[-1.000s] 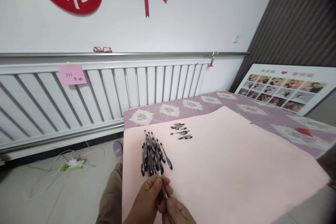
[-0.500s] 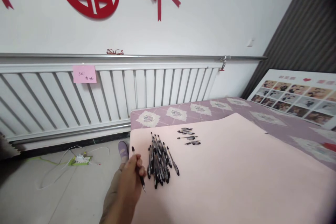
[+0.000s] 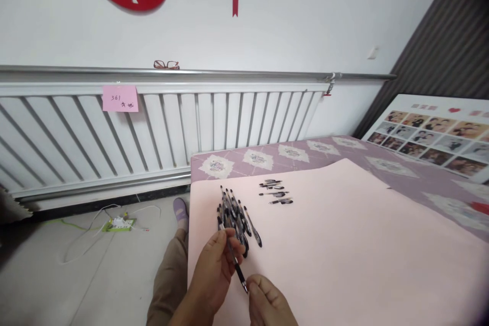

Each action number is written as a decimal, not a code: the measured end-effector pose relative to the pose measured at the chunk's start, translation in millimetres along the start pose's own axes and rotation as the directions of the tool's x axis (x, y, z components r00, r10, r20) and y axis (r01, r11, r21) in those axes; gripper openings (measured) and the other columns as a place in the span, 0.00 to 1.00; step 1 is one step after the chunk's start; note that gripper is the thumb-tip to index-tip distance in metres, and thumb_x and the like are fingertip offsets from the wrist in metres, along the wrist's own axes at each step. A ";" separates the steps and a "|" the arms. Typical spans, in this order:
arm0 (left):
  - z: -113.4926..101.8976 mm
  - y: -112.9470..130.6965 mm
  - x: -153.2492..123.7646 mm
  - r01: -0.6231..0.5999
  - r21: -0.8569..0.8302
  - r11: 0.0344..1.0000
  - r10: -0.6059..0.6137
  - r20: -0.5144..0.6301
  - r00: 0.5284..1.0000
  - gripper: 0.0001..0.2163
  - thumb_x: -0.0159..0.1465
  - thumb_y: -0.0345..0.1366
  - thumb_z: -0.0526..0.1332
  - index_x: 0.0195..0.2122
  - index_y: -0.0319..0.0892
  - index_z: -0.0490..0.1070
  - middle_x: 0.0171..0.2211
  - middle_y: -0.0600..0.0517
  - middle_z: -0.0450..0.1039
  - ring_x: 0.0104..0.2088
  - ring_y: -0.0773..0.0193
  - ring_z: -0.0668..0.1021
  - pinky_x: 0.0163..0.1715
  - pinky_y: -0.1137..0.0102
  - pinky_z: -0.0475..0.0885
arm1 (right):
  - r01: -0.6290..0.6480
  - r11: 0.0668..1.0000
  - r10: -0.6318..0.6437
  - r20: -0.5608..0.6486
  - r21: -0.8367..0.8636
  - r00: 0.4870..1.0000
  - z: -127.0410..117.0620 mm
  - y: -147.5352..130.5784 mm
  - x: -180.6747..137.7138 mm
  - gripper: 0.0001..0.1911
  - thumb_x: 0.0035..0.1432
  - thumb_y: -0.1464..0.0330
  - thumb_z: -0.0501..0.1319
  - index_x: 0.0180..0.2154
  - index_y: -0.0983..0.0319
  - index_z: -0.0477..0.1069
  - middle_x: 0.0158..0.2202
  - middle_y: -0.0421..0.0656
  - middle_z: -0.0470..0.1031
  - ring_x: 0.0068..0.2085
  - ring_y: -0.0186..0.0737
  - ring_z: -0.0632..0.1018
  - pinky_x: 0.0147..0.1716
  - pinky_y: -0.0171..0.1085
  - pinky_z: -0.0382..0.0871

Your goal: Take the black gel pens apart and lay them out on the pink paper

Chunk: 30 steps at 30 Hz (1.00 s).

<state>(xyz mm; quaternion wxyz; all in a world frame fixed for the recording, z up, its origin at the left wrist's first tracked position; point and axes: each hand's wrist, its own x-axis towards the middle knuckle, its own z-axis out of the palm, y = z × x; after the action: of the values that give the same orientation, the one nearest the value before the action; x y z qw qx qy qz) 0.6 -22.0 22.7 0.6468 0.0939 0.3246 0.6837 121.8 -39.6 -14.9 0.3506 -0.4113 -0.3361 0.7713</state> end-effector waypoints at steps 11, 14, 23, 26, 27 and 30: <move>-3.3 1.1 -8.5 -0.093 0.373 0.923 0.030 0.172 0.985 0.05 0.57 0.31 0.58 0.35 0.40 0.69 0.32 0.51 0.71 0.31 0.68 0.70 0.35 0.70 0.64 | 0.202 0.900 -0.276 -0.148 -0.387 0.950 -15.2 -15.1 2.8 0.20 0.44 0.51 0.60 0.21 0.61 0.61 0.13 0.30 0.57 0.12 0.23 0.55 0.13 0.27 0.45; -4.2 -1.2 -10.4 -0.084 0.372 0.924 0.011 0.196 0.981 0.04 0.55 0.29 0.59 0.32 0.41 0.69 0.31 0.53 0.71 0.29 0.70 0.70 0.34 0.70 0.64 | 0.229 0.866 -0.328 -0.159 -0.444 0.931 -22.1 -23.5 -0.8 0.19 0.44 0.52 0.60 0.21 0.61 0.61 0.13 0.29 0.53 0.14 0.24 0.55 0.14 0.28 0.45; -1.4 -7.9 -13.9 -0.065 0.331 0.941 -0.004 0.203 0.979 0.04 0.54 0.29 0.60 0.31 0.41 0.70 0.32 0.51 0.72 0.31 0.68 0.71 0.36 0.70 0.64 | 0.208 0.934 -0.257 -0.142 -0.291 0.956 -24.1 -29.2 -8.8 0.24 0.46 0.48 0.58 0.19 0.61 0.57 0.13 0.30 0.57 0.13 0.23 0.51 0.15 0.29 0.43; -2.7 -10.9 -12.1 -0.058 0.292 0.955 0.007 0.175 0.984 0.03 0.54 0.29 0.61 0.31 0.41 0.70 0.31 0.51 0.73 0.29 0.69 0.72 0.33 0.71 0.65 | 0.229 0.899 -0.316 -0.192 -0.374 0.929 -24.3 -31.0 -9.9 0.24 0.43 0.47 0.59 0.17 0.60 0.57 0.12 0.30 0.54 0.15 0.25 0.53 0.16 0.30 0.45; -3.1 -11.9 -11.2 -0.061 0.279 0.958 0.014 0.168 0.986 0.03 0.54 0.30 0.61 0.30 0.41 0.70 0.30 0.51 0.73 0.28 0.69 0.72 0.32 0.71 0.65 | 0.227 0.879 -0.331 -0.194 -0.419 0.923 -24.2 -32.3 -10.9 0.23 0.43 0.48 0.59 0.18 0.60 0.59 0.13 0.30 0.54 0.15 0.26 0.55 0.16 0.30 0.46; -4.1 -14.1 -8.6 -0.070 0.268 0.961 0.030 0.151 0.988 0.02 0.54 0.30 0.61 0.30 0.41 0.70 0.28 0.52 0.73 0.27 0.70 0.72 0.30 0.72 0.65 | 0.241 0.831 -0.376 -0.187 -0.502 0.907 -22.8 -35.9 -14.0 0.19 0.44 0.52 0.61 0.20 0.61 0.63 0.15 0.31 0.54 0.18 0.29 0.57 0.18 0.30 0.50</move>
<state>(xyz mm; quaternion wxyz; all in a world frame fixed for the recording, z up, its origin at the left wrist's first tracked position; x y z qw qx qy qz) 11.2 -32.1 14.1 0.6323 0.2397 0.3652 0.6399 157.0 -26.8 9.7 0.4056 -0.5272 -0.5218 0.5341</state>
